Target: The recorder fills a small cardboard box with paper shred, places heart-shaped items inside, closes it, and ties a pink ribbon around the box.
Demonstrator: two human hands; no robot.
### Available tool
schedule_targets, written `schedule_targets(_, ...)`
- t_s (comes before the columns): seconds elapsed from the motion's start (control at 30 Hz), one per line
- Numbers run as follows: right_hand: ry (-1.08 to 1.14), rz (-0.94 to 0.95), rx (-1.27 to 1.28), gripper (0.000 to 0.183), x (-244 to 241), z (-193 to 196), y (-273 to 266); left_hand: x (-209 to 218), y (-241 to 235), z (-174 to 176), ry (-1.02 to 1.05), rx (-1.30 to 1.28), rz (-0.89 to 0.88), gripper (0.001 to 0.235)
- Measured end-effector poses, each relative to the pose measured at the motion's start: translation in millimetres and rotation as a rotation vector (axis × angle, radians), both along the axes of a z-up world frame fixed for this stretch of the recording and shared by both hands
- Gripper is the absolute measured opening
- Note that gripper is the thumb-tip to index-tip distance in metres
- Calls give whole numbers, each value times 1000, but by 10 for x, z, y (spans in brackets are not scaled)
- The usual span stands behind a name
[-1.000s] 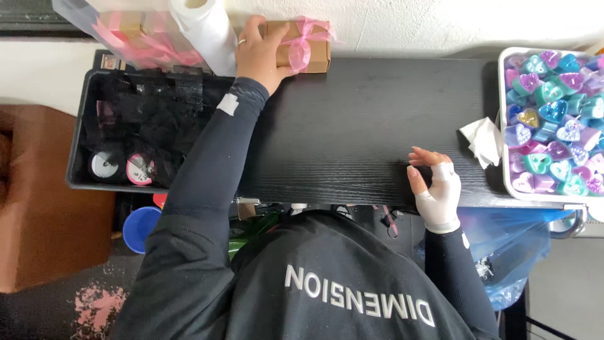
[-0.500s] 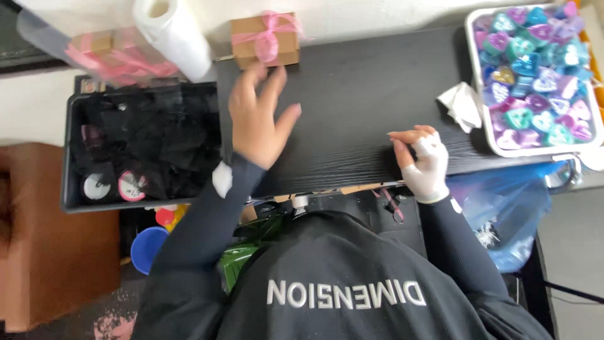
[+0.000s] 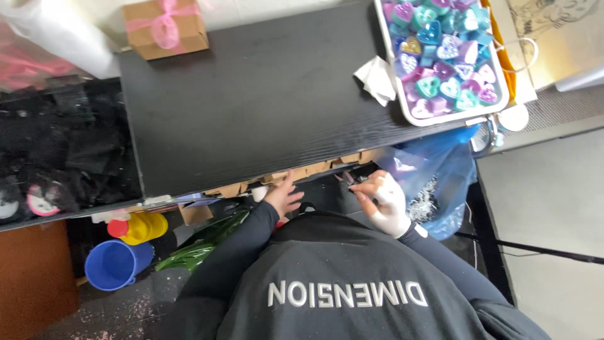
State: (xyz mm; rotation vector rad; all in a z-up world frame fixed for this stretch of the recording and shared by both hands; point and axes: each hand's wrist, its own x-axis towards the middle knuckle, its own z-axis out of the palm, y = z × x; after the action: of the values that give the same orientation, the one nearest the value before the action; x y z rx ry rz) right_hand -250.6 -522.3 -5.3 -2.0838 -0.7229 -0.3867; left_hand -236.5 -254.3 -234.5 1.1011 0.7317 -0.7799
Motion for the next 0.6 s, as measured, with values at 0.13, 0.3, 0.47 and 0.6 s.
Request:
schedule_targets(0.13,345,-135,-91,16,-321,-579,-290,324,-272,-877,121,-305,329,61)
schedule_targets(0.3,478,-49,-144,17,-376,-685,-388,518,-308,-1123,120,-446,577,32)
schedule_targets(0.47,486,-42,-204,18,-235,-793,-428,421,-297,-606,109,-372,578,20)
schedule_targets(0.6,602,24,-179,19,-87,-976,-391,299,-247,-458,64,-355,553,17)
